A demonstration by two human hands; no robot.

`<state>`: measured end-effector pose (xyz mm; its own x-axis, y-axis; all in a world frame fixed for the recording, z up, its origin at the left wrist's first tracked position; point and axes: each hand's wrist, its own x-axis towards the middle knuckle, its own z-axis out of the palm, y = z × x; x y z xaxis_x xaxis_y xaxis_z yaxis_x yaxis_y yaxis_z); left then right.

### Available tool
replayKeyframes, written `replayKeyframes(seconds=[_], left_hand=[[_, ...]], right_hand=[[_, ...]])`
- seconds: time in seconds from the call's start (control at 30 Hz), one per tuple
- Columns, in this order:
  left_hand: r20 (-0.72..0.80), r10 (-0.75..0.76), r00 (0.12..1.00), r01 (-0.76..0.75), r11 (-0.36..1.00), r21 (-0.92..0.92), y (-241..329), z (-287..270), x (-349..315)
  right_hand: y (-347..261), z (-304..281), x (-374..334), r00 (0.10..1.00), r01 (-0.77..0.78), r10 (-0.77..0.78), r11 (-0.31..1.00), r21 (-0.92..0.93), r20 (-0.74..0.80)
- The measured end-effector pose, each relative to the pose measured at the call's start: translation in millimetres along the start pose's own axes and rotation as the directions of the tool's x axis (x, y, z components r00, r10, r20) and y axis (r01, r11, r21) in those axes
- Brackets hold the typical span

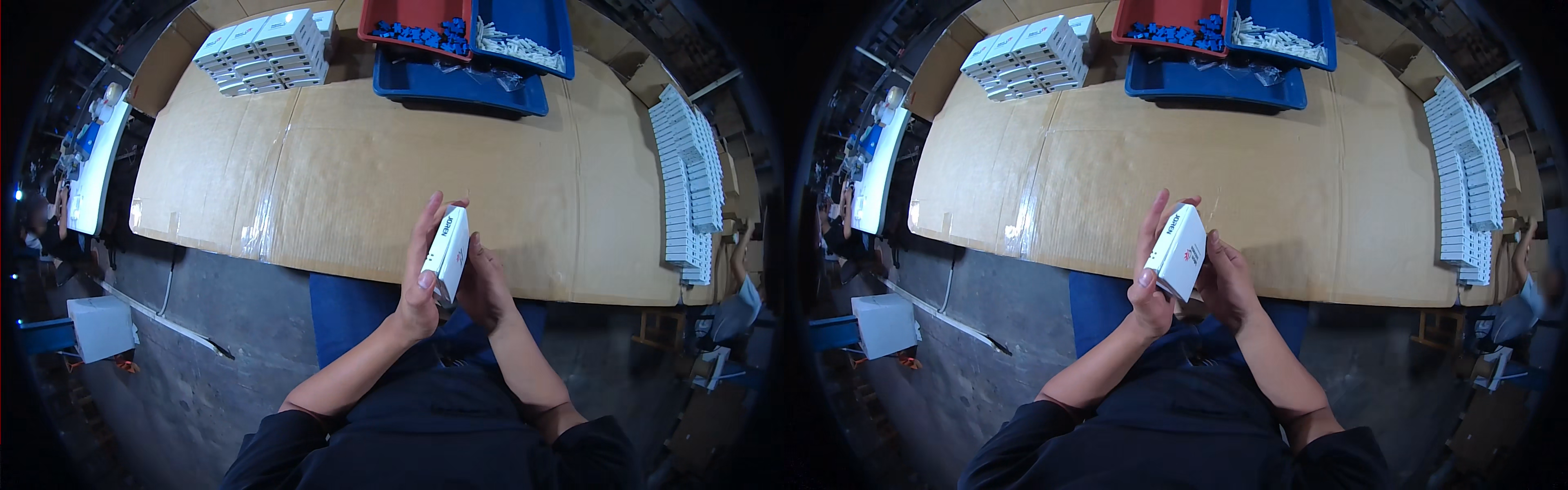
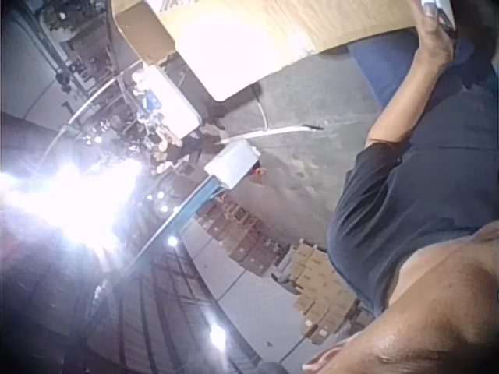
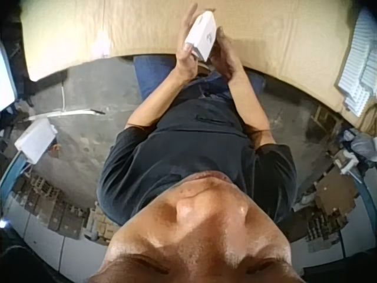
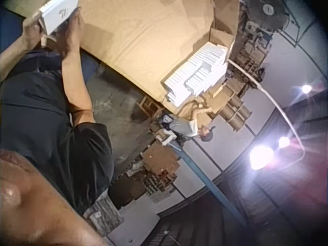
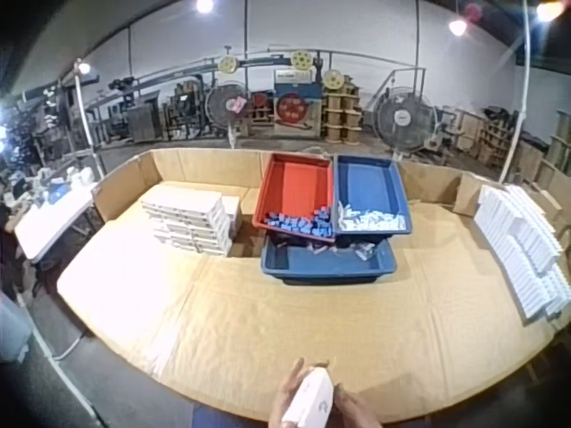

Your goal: Assembling plastic housings and internal components at a factory workbench.

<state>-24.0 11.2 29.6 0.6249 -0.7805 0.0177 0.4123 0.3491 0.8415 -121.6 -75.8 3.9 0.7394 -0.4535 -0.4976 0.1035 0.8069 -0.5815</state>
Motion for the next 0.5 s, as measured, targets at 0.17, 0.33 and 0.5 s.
replayKeyframes(seconds=[0.17,0.33,0.5], left_hand=[[0.137,0.002,0.991,-0.002,1.0,0.004,-2.5,0.5,-3.0],[0.196,0.155,0.968,-0.2,0.95,0.241,-18.9,-16.1,-0.8],[0.299,0.35,0.888,-0.458,0.737,0.497,-28.6,-28.3,9.9]], right_hand=[[1.2,-13.5,1.2,0.987,0.005,-0.017,0.997,0.073,0.158],[-9.6,-1.8,5.0,0.999,0.031,-0.028,0.994,-0.103,0.029],[-8.4,19.2,-9.1,0.969,0.245,-0.245,0.939,-0.243,0.031]])
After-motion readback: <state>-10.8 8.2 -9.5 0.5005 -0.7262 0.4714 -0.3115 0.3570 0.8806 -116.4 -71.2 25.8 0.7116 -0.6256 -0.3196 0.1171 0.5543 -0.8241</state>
